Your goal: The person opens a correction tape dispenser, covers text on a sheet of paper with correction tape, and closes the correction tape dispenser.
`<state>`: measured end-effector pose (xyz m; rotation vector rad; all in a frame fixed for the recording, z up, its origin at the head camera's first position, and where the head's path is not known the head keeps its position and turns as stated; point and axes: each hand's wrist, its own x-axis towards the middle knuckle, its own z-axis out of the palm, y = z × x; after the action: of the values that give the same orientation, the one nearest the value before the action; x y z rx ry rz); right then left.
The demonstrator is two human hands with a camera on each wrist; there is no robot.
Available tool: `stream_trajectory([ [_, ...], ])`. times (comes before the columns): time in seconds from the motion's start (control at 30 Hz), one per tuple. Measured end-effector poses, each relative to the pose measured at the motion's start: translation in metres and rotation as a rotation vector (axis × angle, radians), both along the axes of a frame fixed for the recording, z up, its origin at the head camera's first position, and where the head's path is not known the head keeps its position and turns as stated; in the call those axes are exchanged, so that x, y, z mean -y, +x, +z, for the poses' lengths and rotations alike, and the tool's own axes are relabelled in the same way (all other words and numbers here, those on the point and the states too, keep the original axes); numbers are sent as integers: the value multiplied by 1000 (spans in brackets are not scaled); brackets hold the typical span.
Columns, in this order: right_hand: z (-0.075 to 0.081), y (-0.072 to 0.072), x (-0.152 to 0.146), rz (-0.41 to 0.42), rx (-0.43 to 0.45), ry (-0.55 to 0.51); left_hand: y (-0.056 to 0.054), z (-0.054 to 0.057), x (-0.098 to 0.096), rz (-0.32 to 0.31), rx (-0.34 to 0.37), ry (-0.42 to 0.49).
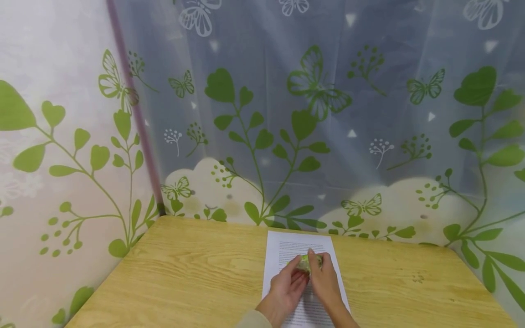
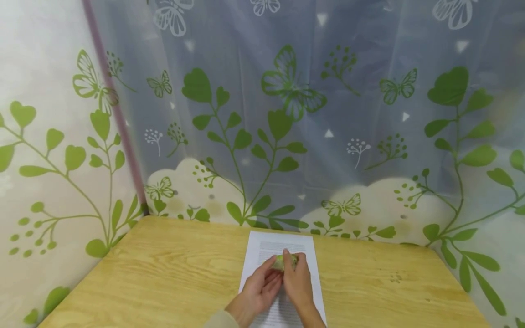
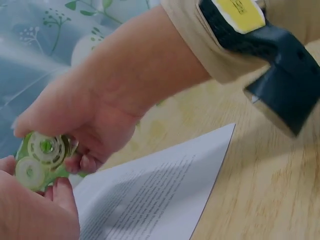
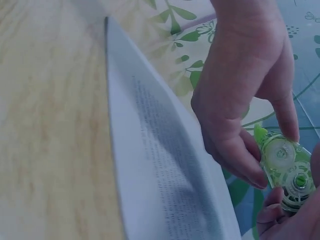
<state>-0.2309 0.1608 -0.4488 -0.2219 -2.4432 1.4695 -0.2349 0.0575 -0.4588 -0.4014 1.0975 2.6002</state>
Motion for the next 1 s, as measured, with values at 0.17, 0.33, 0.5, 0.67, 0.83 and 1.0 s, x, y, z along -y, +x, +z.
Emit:
stream_trajectory([
  [0.17,11,-2,-8,-9,-31,-21,-4,4,9,-27,-55,-45],
  [0.33,19,-1,-20,0,-13,-33,-19,11,27,36,-156,-150],
  [0.5,24,3,-29,26,44,-25,-36,14,46,17,-378,-430],
  [0.67,25,3,-31,37,49,-36,-44,18,61,-139,-670,-738],
  [0.83,25,3,-29,41,58,-36,-44,23,67,-287,-798,-872],
  [1.0,27,4,-26,32,48,-31,-43,25,63,-359,-878,-956],
])
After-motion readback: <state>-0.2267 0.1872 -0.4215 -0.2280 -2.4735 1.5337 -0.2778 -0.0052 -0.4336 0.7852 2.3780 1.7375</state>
